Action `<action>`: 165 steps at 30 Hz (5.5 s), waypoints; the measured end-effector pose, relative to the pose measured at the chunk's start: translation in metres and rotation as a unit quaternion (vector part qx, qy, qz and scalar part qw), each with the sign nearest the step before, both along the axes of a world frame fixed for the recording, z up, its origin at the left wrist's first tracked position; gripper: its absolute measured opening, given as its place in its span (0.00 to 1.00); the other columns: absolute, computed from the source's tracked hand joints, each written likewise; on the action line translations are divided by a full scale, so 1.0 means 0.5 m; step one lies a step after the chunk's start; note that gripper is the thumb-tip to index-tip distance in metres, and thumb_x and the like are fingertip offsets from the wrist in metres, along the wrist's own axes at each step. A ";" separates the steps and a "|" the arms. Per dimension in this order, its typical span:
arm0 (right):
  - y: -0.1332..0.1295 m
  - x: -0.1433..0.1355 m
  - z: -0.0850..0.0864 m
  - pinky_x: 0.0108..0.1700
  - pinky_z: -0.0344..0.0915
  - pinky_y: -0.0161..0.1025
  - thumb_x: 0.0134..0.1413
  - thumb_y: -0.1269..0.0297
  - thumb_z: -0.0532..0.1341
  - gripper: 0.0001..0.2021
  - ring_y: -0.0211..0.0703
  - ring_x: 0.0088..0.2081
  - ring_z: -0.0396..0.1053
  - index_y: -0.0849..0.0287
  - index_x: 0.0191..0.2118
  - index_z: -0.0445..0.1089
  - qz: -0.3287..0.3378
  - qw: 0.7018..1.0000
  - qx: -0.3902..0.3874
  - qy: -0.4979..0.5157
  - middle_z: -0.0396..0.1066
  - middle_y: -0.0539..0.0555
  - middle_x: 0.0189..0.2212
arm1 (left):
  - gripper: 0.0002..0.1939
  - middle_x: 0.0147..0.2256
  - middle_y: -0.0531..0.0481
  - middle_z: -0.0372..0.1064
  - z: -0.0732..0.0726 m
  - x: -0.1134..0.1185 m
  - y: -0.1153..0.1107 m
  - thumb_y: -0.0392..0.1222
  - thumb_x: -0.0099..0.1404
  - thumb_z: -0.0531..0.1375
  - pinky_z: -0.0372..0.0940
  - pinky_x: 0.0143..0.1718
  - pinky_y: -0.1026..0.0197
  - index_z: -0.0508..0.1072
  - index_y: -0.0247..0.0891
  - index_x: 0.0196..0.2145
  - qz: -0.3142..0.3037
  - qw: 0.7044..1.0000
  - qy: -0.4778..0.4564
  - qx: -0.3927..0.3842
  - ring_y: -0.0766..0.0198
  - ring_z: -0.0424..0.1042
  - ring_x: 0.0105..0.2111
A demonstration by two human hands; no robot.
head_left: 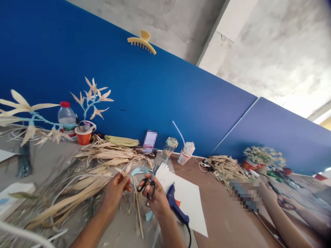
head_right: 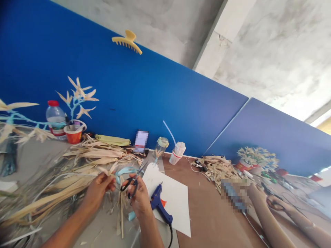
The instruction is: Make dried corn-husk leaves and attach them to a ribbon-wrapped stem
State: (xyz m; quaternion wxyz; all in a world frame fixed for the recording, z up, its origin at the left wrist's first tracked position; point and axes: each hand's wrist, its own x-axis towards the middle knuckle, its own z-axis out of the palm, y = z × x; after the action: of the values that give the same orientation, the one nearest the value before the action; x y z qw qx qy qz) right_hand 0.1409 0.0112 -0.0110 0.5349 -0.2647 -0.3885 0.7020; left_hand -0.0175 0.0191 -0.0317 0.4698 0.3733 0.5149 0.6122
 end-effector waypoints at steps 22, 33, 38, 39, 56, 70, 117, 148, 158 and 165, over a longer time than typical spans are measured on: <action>-0.010 0.005 0.006 0.27 0.52 0.31 0.38 0.56 0.72 0.25 0.33 0.24 0.61 0.59 0.43 0.69 0.015 1.000 -0.012 -0.020 0.71 0.49 0.27 | 0.27 0.36 0.44 0.77 0.041 -0.011 -0.017 0.53 0.47 0.68 0.66 0.31 0.59 0.74 0.34 0.43 -0.103 0.990 -0.084 -0.050 0.67 0.68 0.21; -0.015 0.008 0.007 0.30 0.55 0.33 0.39 0.59 0.71 0.22 0.36 0.27 0.62 0.58 0.43 0.71 0.018 0.996 0.015 -0.081 0.70 0.49 0.26 | 0.19 0.19 0.51 0.71 0.007 -0.022 -0.002 0.56 0.57 0.56 0.64 0.34 0.56 0.77 0.39 0.29 -0.048 0.979 0.194 0.040 0.57 0.70 0.24; -0.016 0.024 0.023 0.31 0.57 0.33 0.38 0.58 0.71 0.21 0.35 0.26 0.62 0.59 0.42 0.73 0.037 0.992 0.028 -0.115 0.70 0.49 0.26 | 0.14 0.23 0.51 0.71 -0.013 -0.024 -0.003 0.50 0.61 0.53 0.63 0.34 0.57 0.74 0.40 0.30 -0.049 0.969 0.234 0.058 0.58 0.69 0.26; -0.017 0.027 0.026 0.31 0.57 0.33 0.38 0.58 0.71 0.21 0.34 0.26 0.61 0.59 0.41 0.74 0.041 0.991 0.030 -0.122 0.69 0.48 0.25 | 0.13 0.23 0.51 0.70 -0.016 -0.026 -0.003 0.48 0.61 0.53 0.62 0.34 0.58 0.72 0.40 0.27 -0.042 0.963 0.258 0.062 0.58 0.69 0.26; -0.020 0.035 0.038 0.31 0.60 0.34 0.41 0.53 0.70 0.19 0.35 0.25 0.62 0.58 0.39 0.74 0.032 0.983 0.042 -0.177 0.68 0.48 0.23 | 0.09 0.23 0.51 0.67 -0.009 -0.036 -0.002 0.41 0.59 0.49 0.62 0.32 0.60 0.63 0.43 0.22 0.028 0.909 0.399 0.120 0.58 0.67 0.26; -0.020 0.037 0.034 0.28 0.57 0.32 0.41 0.51 0.70 0.21 0.35 0.25 0.63 0.58 0.40 0.74 0.052 0.982 0.032 -0.178 0.68 0.48 0.23 | 0.11 0.21 0.50 0.67 0.012 -0.025 -0.006 0.43 0.54 0.52 0.65 0.36 0.57 0.73 0.43 0.32 0.003 0.940 0.328 0.090 0.54 0.69 0.28; -0.034 0.042 0.031 0.28 0.53 0.32 0.39 0.43 0.69 0.30 0.33 0.24 0.62 0.63 0.43 0.72 0.190 0.959 0.017 -0.211 0.70 0.49 0.23 | 0.12 0.23 0.51 0.72 -0.001 -0.053 0.003 0.44 0.57 0.52 0.62 0.27 0.62 0.69 0.40 0.20 0.095 0.932 0.326 0.125 0.61 0.68 0.24; -0.033 0.052 0.022 0.27 0.51 0.34 0.38 0.43 0.69 0.30 0.32 0.22 0.58 0.65 0.40 0.73 0.206 0.954 0.010 -0.218 0.68 0.48 0.19 | 0.17 0.34 0.46 0.77 0.002 -0.057 0.004 0.37 0.58 0.49 0.67 0.36 0.61 0.77 0.38 0.34 0.082 0.902 0.381 0.188 0.61 0.72 0.30; -0.030 0.053 0.011 0.28 0.52 0.34 0.39 0.45 0.70 0.28 0.32 0.21 0.59 0.65 0.39 0.73 0.211 0.954 0.003 -0.213 0.67 0.47 0.19 | 0.17 0.34 0.46 0.76 0.004 -0.056 0.002 0.37 0.59 0.48 0.66 0.37 0.61 0.77 0.37 0.36 0.081 0.905 0.375 0.184 0.60 0.72 0.31; -0.029 0.049 0.005 0.28 0.52 0.34 0.39 0.50 0.71 0.24 0.31 0.21 0.58 0.64 0.39 0.73 0.200 0.956 -0.010 -0.213 0.66 0.45 0.18 | 0.17 0.29 0.47 0.74 0.010 -0.054 0.004 0.37 0.58 0.49 0.66 0.34 0.61 0.77 0.37 0.34 0.084 0.904 0.370 0.198 0.61 0.71 0.28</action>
State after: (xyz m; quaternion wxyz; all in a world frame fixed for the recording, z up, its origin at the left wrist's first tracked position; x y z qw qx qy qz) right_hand 0.1655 -0.0032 -0.0083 0.2856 -0.3303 -0.5314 0.7259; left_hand -0.0446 0.0208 -0.0265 0.1084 0.6139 0.5494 0.5563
